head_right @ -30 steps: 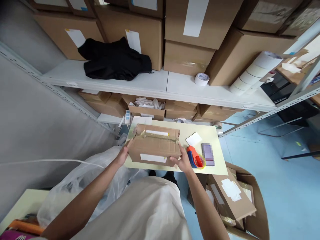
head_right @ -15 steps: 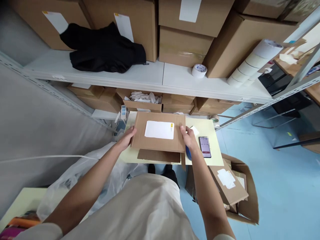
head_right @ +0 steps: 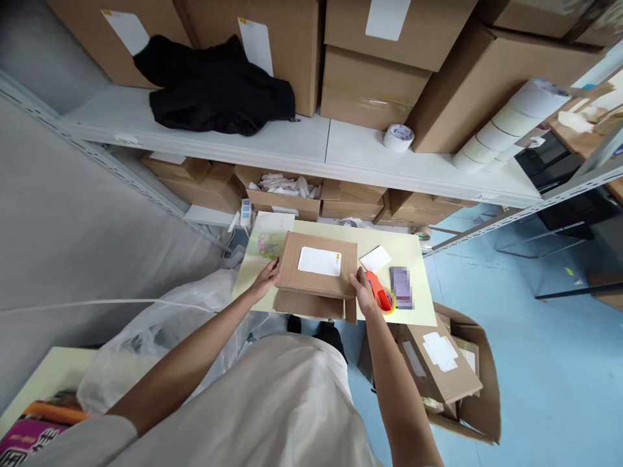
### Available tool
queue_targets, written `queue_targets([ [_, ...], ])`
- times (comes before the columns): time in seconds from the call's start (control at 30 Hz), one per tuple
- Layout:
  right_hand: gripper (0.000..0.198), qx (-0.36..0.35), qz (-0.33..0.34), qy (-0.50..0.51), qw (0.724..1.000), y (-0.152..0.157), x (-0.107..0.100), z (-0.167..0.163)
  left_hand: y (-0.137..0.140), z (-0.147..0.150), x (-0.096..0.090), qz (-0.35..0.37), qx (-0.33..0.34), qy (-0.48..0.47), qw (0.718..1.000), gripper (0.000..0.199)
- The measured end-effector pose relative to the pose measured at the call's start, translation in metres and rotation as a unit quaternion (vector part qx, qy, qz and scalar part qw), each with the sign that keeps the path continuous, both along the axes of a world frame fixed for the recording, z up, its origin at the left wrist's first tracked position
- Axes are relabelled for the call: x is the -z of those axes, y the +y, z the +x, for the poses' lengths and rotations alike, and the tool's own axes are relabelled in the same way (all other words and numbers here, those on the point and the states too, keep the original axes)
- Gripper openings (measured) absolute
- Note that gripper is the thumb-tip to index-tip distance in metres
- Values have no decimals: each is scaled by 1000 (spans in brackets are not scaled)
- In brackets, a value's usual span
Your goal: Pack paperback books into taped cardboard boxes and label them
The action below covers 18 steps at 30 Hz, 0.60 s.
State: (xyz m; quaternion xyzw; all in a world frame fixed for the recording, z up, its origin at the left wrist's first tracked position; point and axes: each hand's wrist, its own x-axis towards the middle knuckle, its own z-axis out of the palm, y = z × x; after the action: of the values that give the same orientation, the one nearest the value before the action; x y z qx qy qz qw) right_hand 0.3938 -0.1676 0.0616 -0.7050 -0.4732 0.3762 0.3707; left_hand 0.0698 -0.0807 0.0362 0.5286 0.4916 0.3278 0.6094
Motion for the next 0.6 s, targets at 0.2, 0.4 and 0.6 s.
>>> queue_targets([
  [0.2,83,-20,-34,148,988,-51,5,-17,-24,-9,10,58,68,45,995,104],
  [0.4,70,-42,-44,167,984,-48,-30,-19,-18,10,-17,124,39,52,990,93],
  [0.6,40,22,-35,95,995,-24,-73,27,11,12,-59,125,70,54,988,100],
])
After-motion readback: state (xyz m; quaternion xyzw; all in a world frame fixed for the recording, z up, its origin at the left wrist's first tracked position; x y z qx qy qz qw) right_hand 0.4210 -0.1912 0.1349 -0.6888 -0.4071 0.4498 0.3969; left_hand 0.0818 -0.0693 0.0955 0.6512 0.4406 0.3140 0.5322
